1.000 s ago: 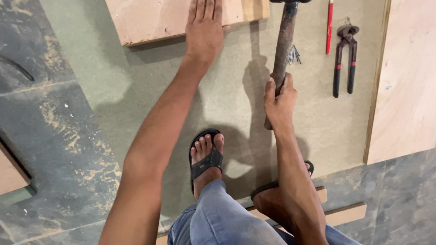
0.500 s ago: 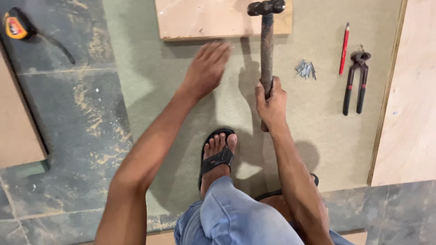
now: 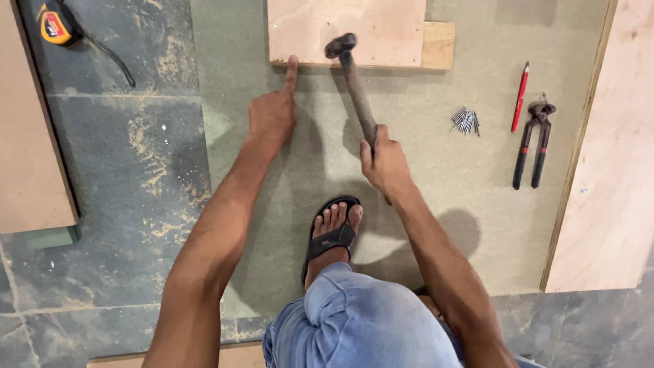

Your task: The person hammers nails into a wooden board placed on the floor. They repeatedly pick up nails, position them on the board, and strike them with a hammer to secure them.

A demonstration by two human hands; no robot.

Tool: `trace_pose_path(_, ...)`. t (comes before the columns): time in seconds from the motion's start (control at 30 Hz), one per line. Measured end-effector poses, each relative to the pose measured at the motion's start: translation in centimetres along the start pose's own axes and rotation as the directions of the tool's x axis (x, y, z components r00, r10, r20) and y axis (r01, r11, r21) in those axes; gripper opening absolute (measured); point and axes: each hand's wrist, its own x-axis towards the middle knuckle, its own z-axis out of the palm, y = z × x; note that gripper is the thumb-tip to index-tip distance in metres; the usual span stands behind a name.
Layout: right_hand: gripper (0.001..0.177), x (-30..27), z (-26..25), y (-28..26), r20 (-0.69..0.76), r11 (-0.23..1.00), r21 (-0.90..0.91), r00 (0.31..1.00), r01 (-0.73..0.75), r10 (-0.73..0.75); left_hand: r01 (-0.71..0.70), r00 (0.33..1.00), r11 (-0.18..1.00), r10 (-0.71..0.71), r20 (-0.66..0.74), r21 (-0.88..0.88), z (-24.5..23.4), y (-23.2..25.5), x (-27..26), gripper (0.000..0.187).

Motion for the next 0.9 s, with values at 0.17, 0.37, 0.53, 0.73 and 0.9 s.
trace_pose_path(0.17, 0.025, -1.7, -1.9, 0.6, -0.199, 0.983, 0.056, 0.967, 0.173, -0.159, 0.012, 1.0, 1.0, -0.011, 0.028, -0.026, 1.4, -1.2, 1.1, 0.084)
trace_pose_path(0.37, 0.025, -1.0, 0.2, 1.6, -0.052, 0.356, -0.898, 0.74, 0.259, -0.67, -0.065, 0.994, 0.997, 0.061, -0.089, -0.051, 3.7, -2.1, 2.1, 0.085)
trace_pose_path(0.53, 0.025, -1.0, 0.0, 3.1, -0.031, 0.995, -0.089, 0.998, 0.044, -0.047, -0.069, 0.989, 0.997, 0.074, -0.129, 0.038, 4.0, -1.5, 2.1, 0.093)
trace_pose_path(0.73, 0.018, -0.5, 1.5, 2.3, -0.362, 0.695, -0.672, 0.706, 0.255, -0.609, 0.007, 0.999, 1.0, -0.006, 0.043, -0.029, 2.5, -1.7, 1.3, 0.083)
trace_pose_path(0.9, 0.028, -0.2, 0.8, 0.6, 0.02, 0.989, -0.116, 0.996, 0.088, -0.087, -0.038, 0.993, 0.999, 0.04, -0.112, 0.027, 2.1, -1.4, 1.4, 0.093)
